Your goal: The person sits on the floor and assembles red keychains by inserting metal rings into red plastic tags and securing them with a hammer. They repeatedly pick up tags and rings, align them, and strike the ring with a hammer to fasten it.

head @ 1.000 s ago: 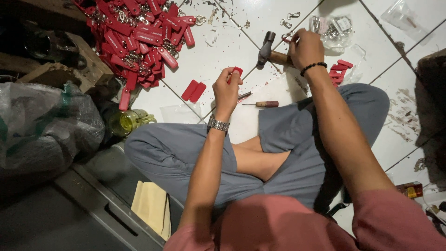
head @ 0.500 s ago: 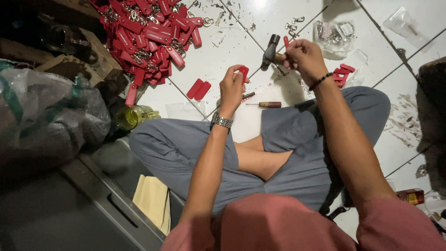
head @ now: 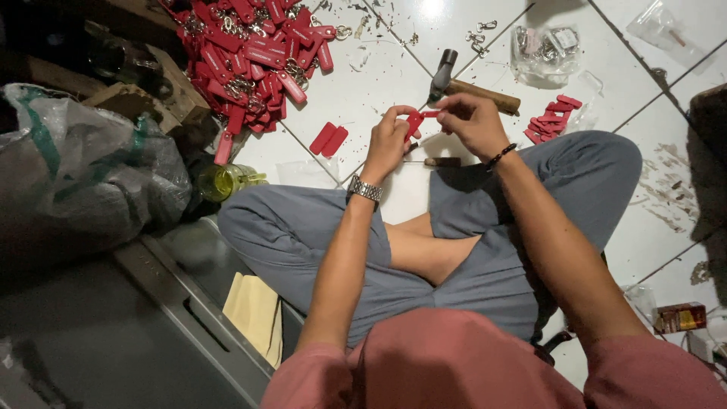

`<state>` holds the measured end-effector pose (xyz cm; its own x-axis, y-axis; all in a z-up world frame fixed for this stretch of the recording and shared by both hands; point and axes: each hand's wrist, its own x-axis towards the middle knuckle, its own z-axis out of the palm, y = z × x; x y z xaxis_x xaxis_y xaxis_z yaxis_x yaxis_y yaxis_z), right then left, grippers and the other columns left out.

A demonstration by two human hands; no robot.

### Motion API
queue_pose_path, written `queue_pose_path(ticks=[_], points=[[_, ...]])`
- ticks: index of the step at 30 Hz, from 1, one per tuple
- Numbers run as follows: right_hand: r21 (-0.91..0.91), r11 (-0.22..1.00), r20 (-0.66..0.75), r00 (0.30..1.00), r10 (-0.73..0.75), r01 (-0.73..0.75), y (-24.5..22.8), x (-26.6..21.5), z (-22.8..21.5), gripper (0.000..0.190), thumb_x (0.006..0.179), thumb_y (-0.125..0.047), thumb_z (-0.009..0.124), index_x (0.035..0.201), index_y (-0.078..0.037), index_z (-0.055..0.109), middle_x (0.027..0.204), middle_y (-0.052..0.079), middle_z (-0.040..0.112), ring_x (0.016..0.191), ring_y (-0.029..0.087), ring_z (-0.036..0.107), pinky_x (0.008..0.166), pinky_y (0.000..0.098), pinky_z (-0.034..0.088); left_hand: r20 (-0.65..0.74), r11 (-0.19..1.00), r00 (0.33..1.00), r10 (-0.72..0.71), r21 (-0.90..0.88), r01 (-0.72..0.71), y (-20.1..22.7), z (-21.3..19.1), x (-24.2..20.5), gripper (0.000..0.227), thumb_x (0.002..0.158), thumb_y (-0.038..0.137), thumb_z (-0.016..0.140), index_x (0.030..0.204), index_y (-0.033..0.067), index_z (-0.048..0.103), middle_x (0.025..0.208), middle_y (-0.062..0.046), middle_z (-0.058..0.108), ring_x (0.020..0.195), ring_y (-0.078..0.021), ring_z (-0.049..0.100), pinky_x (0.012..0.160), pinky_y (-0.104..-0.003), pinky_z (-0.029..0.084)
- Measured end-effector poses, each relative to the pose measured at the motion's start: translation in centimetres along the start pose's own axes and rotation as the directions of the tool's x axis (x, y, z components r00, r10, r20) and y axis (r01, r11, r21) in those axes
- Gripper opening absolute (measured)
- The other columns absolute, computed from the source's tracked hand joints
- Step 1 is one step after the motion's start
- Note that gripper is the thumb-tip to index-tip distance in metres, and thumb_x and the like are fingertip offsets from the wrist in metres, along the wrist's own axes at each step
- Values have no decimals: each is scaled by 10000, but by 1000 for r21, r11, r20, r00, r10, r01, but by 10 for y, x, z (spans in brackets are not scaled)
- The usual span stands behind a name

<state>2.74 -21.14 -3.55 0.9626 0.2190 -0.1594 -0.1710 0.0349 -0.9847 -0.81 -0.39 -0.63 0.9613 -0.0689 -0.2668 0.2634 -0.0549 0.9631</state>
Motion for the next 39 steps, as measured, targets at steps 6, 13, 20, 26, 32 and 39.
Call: queue_pose_path(ticks=[6, 13, 20, 26, 32, 39], points=[[-418, 907, 13, 999, -46, 47, -21, -2, 11, 128, 932, -34, 769, 1059, -47, 778, 889, 135, 717, 788, 213, 695, 702, 331, 564, 42, 997, 999, 20, 72, -23, 2, 0, -5, 334, 918, 74, 441, 1190, 11, 624, 739, -134, 714, 510, -159, 594, 514, -273, 443], [-434, 897, 3, 996, -90, 83, -20, 1, 8, 146, 928, -24, 750, 1071, -47, 775, 897, 148, 706, 820, 222, 692, 726, 352, 570, 74, 1000, 997, 13, -21, -11, -2, 3, -1, 380, 949, 186, 432, 1208, 28, 661, 789, -164, 742, 525, -152, 589, 495, -273, 419], [-403, 913, 24, 998, -62, 66, -13, 5, 0, 133, 947, -46, 728, 1072, -67, 768, 917, 116, 700, 860, 188, 669, 761, 330, 560, 72, 999, 997, -40, -4, 41, -16, 1, 5, 378, 1014, 241, 421, 1181, 43, 696, 735, -148, 737, 509, -148, 583, 503, -256, 419], [-409, 908, 40, 996, -77, 87, -14, 4, 5, 130, 939, -35, 739, 1062, -62, 773, 918, 147, 707, 864, 224, 691, 756, 348, 567, 39, 992, 999, -17, 127, 12, 3, 2, -2, 353, 1027, 261, 457, 1158, 101, 743, 620, -107, 651, 588, -199, 582, 600, -310, 474], [-360, 931, 27, 998, -52, 59, -14, 4, 4, 127, 938, -53, 733, 1059, -65, 772, 910, 122, 701, 855, 185, 665, 755, 329, 559, -3, 980, 997, 83, 184, -81, -8, -2, 0, 325, 951, 57, 604, 1263, 37, 692, 1180, -272, 693, 1174, -447, 640, 1050, -489, 481], [-375, 923, 41, 996, -78, 88, -19, 4, 5, 124, 946, -46, 735, 1065, -47, 768, 927, 152, 701, 872, 222, 678, 751, 360, 565, 6, 990, 1000, -12, 138, 11, -12, 2, 0, 265, 965, 83, 601, 1205, 34, 701, 903, -161, 718, 637, -174, 695, 557, -295, 574]])
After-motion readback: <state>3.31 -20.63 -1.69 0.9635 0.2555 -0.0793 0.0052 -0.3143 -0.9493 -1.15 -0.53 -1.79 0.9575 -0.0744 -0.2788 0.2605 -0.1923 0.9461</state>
